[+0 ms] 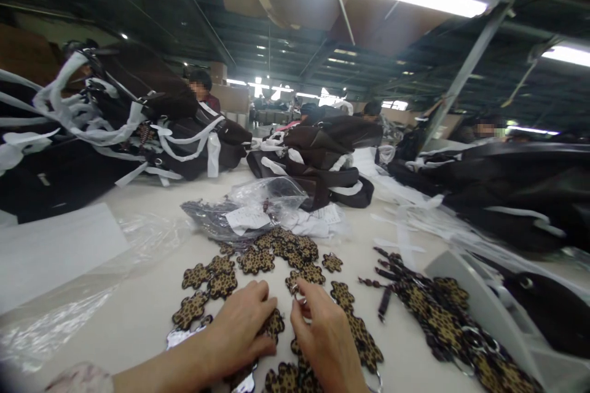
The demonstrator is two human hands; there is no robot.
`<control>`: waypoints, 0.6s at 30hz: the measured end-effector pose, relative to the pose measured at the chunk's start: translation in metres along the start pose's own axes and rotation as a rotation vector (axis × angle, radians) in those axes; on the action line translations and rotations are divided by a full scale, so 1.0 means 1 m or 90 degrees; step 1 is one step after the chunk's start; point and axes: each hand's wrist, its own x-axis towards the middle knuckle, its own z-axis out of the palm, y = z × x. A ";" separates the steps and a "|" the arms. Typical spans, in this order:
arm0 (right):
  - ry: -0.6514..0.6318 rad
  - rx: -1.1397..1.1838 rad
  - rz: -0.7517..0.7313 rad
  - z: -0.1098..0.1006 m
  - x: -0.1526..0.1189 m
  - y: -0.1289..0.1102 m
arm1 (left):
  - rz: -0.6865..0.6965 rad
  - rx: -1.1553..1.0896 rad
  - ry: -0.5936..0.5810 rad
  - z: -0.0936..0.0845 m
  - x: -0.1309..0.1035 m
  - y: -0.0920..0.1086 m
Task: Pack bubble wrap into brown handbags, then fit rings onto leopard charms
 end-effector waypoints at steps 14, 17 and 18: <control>-0.108 0.056 0.025 0.002 -0.001 0.005 | -0.025 -0.007 -0.104 0.000 0.010 0.010; -0.124 0.097 0.059 0.003 -0.001 0.005 | -0.031 0.001 -0.104 -0.006 0.014 0.010; -0.124 0.109 0.077 0.003 -0.001 0.005 | -0.035 -0.004 -0.108 -0.007 0.014 0.010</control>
